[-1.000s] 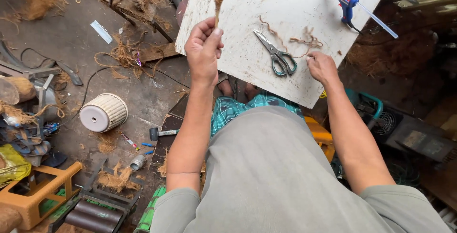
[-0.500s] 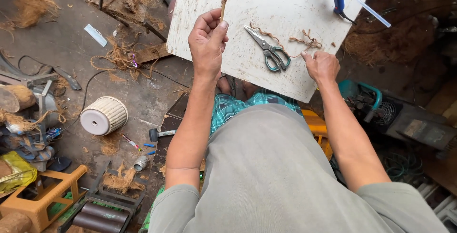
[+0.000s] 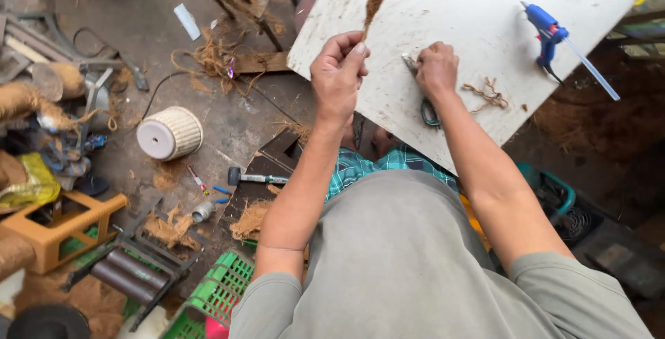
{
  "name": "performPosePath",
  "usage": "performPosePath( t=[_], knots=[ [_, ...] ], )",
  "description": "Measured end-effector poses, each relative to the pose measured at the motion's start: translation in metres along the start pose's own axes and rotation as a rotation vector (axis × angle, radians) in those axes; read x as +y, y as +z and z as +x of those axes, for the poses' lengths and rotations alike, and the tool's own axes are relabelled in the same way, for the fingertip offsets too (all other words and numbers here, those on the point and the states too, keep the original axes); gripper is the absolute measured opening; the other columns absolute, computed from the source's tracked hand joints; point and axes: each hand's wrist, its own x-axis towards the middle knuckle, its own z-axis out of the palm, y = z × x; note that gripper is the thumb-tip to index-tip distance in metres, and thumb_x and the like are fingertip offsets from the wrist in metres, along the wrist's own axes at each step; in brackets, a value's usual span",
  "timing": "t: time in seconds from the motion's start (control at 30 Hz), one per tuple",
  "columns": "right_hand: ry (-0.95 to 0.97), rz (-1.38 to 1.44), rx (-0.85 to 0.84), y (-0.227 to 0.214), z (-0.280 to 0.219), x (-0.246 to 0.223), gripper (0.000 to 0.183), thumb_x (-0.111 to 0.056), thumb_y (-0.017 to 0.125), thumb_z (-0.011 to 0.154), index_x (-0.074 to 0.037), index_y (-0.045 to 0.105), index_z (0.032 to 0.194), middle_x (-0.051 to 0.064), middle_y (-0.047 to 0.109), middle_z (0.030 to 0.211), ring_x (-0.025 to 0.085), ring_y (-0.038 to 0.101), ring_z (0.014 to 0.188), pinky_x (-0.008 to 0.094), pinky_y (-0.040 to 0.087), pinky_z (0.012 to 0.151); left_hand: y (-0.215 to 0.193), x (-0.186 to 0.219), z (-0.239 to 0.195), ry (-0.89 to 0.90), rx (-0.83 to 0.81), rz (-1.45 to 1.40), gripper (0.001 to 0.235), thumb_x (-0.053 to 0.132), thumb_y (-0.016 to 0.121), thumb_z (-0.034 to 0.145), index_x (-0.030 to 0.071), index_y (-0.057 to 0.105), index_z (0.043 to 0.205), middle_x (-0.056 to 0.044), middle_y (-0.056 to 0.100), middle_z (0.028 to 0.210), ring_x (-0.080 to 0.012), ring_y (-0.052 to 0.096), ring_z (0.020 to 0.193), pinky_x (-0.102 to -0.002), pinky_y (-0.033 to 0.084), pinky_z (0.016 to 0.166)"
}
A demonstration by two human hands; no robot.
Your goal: The person wraps sisal fiber around a broom handle using a hot glue gun. They apply glue to the handle, wrap the fiber, trim excess with scissors, and repeat the process to cover the handle.
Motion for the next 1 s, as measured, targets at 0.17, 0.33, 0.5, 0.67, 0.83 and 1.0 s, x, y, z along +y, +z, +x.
performPosePath(
  t=[0.17,0.33,0.5,0.67,0.83,1.0],
  knots=[
    [0.028,0.546,0.017,-0.086,-0.021,-0.066,0.008,-0.007,0.053,0.1,-0.01,0.06,0.099,0.008,0.064,0.089,0.023,0.063,0.082,0.036,0.051,0.074,-0.008,0.002,-0.001,0.117,0.044,0.147,0.017,0.015,0.066,0.092,0.005,0.069,0.106,-0.003,0.068,0.087,-0.0089,0.057,0.069,-0.024,0.054,0.058],
    [-0.117,0.816,-0.016,-0.188,-0.056,-0.145,0.008,-0.003,0.047,0.106,-0.006,0.055,0.107,0.001,0.048,0.077,0.011,0.045,0.066,0.025,0.04,0.058,-0.003,0.026,-0.009,0.292,0.027,0.424,0.014,0.019,0.067,0.09,0.012,0.066,0.102,0.001,0.067,0.088,-0.0096,0.059,0.078,-0.025,0.052,0.073],
    [-0.4,0.692,0.197,-0.215,-0.064,-0.172,0.004,-0.001,0.063,0.101,-0.002,0.06,0.098,0.007,0.056,0.09,0.017,0.049,0.078,0.03,0.041,0.066,0.002,0.03,-0.014,0.474,0.006,0.616,0.018,0.016,0.064,0.095,0.015,0.058,0.112,-0.001,0.061,0.09,-0.0148,0.06,0.078,-0.03,0.053,0.071],
    [-0.32,0.713,0.239,-0.214,-0.064,-0.177,0.007,-0.004,0.062,0.104,-0.001,0.059,0.099,0.007,0.054,0.088,0.016,0.048,0.075,0.03,0.04,0.064,-0.001,0.016,-0.016,0.619,-0.038,0.665,0.034,0.008,0.062,0.1,0.021,0.052,0.13,-0.003,0.058,0.095,-0.0177,0.061,0.082,-0.032,0.056,0.074],
    [-0.31,0.707,0.263,-0.211,-0.06,-0.178,0.01,-0.009,0.061,0.106,-0.002,0.059,0.099,0.006,0.054,0.087,0.015,0.046,0.074,0.029,0.039,0.064,-0.004,0.012,-0.018,0.662,-0.083,0.702,0.035,0.008,0.057,0.106,0.024,0.049,0.136,-0.004,0.058,0.102,-0.0202,0.061,0.081,-0.033,0.056,0.072],
    [-0.265,0.745,0.238,-0.209,-0.06,-0.181,0.02,-0.018,0.059,0.109,-0.003,0.056,0.097,0.003,0.048,0.08,0.012,0.041,0.069,0.027,0.036,0.06,-0.008,0.004,-0.018,0.782,-0.108,0.824,0.062,-0.004,0.065,0.105,0.034,0.042,0.148,0.003,0.052,0.101,-0.0121,0.052,0.068,-0.026,0.055,0.057]
  ],
)
